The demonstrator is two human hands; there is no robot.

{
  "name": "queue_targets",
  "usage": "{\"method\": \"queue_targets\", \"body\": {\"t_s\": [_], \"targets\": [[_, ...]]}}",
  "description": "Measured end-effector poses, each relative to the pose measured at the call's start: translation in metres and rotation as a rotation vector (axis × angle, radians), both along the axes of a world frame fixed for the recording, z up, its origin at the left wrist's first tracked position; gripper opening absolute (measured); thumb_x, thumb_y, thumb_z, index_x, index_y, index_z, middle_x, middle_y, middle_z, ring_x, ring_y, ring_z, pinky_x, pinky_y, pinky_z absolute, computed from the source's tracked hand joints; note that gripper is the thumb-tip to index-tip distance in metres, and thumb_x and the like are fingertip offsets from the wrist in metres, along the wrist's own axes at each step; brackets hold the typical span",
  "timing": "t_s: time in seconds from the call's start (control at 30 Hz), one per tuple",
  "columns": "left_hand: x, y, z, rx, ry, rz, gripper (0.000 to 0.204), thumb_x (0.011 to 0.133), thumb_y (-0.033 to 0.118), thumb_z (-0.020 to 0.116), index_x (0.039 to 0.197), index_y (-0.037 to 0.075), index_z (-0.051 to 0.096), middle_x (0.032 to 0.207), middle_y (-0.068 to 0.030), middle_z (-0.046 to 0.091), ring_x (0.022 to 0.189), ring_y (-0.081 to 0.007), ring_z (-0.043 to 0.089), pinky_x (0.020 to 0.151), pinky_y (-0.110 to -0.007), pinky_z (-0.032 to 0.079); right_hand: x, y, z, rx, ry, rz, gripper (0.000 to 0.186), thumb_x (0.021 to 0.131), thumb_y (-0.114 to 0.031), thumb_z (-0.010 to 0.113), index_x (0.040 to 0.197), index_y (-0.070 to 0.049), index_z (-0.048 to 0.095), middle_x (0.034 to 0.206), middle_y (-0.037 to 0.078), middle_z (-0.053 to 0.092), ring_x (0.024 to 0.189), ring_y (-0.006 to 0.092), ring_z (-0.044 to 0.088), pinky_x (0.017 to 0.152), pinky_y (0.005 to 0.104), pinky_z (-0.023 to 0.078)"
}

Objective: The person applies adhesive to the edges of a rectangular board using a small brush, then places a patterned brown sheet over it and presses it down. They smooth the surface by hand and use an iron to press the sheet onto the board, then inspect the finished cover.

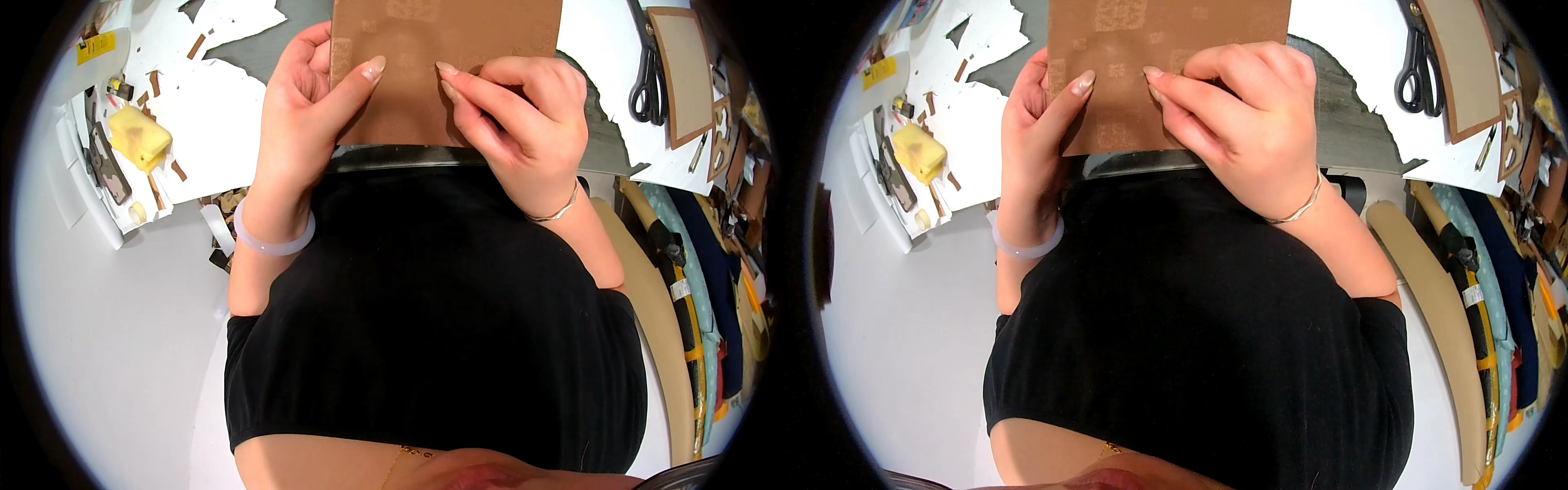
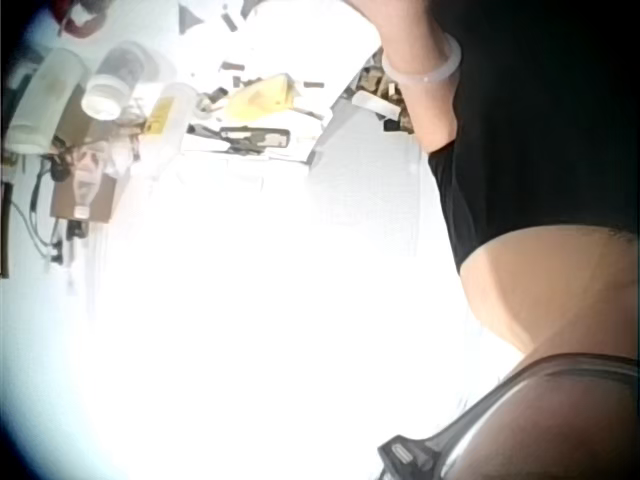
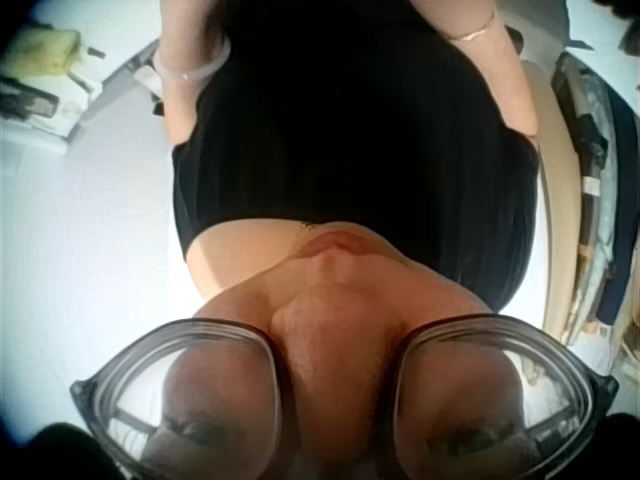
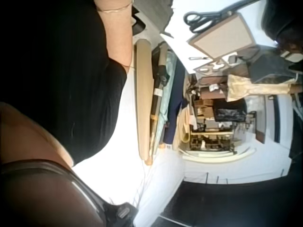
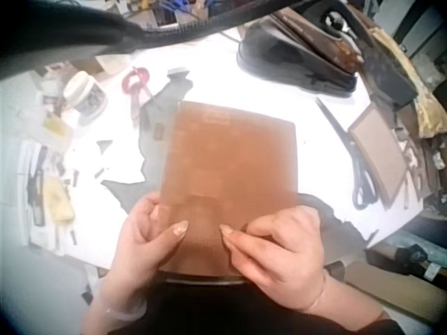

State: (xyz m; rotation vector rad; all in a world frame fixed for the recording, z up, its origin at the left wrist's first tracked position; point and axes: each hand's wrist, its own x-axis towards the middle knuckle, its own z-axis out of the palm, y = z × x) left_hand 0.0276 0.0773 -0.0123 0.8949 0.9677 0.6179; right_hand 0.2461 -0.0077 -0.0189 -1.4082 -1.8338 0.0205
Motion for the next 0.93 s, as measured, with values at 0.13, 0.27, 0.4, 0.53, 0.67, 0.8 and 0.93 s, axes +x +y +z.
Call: {"method": "queue_targets", "body": {"t_s": [0.13,0.27,0.4,0.53,0.67,0.8,0.93], "targets": [[0.003,-0.002,0.002,0.001,-0.024,0.03,0.051,0.1,0.002,0.068,0.142,-0.009,0.041,0.131,-0.014,0.068,0.11,-0.0125,0.068,0.088,-0.023,0.056,-0.002,-0.001,0.003,-0.016,0.001,0.047,0.032,0.067,-0.002,0.088,0.097,-0.013,0.082,0.086,-0.004,0.066,0.077,0.0163,0.06,0.074,0.0314,0.042],[0.002,-0.002,0.002,0.003,-0.023,0.022,0.051,0.1,0.001,0.068,0.142,-0.009,0.041,0.132,-0.0142,0.068,0.112,-0.0131,0.068,0.09,-0.024,0.056,-0.002,-0.002,0.003,-0.016,0.009,0.04,0.032,0.067,-0.002,0.088,0.096,-0.012,0.082,0.086,-0.003,0.066,0.077,0.0165,0.061,0.074,0.0316,0.042],[0.004,-0.003,0.004,-0.007,-0.019,0.034,0.052,0.1,0.0,0.068,0.143,-0.01,0.04,0.133,-0.0147,0.067,0.113,-0.0135,0.068,0.092,-0.024,0.056,-0.001,-0.002,-0.001,-0.014,0.013,0.028,0.029,0.069,-0.003,0.087,0.096,-0.012,0.082,0.087,-0.004,0.066,0.079,0.0163,0.061,0.074,0.0321,0.043],[0.003,-0.003,0.004,0.004,-0.019,0.029,0.052,0.1,0.0,0.067,0.143,-0.01,0.04,0.133,-0.0152,0.067,0.114,-0.0141,0.068,0.093,-0.025,0.056,-0.001,-0.004,0.003,-0.079,0.03,0.016,0.022,0.077,-0.012,0.086,0.098,-0.015,0.082,0.09,-0.005,0.068,0.084,0.0177,0.062,0.079,0.0337,0.044],[0.004,-0.004,0.004,0.0,-0.021,0.036,0.052,0.1,-0.001,0.067,0.143,-0.01,0.04,0.134,-0.0152,0.067,0.114,-0.0142,0.068,0.093,-0.025,0.055,0.0,-0.001,0.01,-0.258,0.189,-0.106,0.02,0.079,-0.011,0.087,0.099,-0.011,0.081,0.091,-0.001,0.07,0.083,0.0163,0.064,0.075,0.0301,0.047],[0.003,-0.004,0.003,0.003,-0.016,0.025,0.052,0.1,-0.001,0.067,0.143,-0.01,0.04,0.134,-0.0154,0.067,0.114,-0.0143,0.067,0.092,-0.025,0.055,-0.003,0.011,0.033,-0.426,0.274,-0.119,0.018,0.08,-0.005,0.089,0.094,-0.003,0.078,0.093,0.001,0.071,0.073,0.008,0.06,0.066,0.0215,0.05],[0.003,-0.005,0.002,0.006,-0.029,0.033,0.052,0.1,0.0,0.067,0.143,-0.01,0.04,0.135,-0.0158,0.066,0.115,-0.0147,0.067,0.093,-0.025,0.055,-0.002,0.018,0.043,-0.52,0.239,-0.112,0.018,0.081,-0.008,0.089,0.094,-0.004,0.078,0.092,0.002,0.072,0.073,0.0098,0.061,0.067,0.0227,0.051]]}}
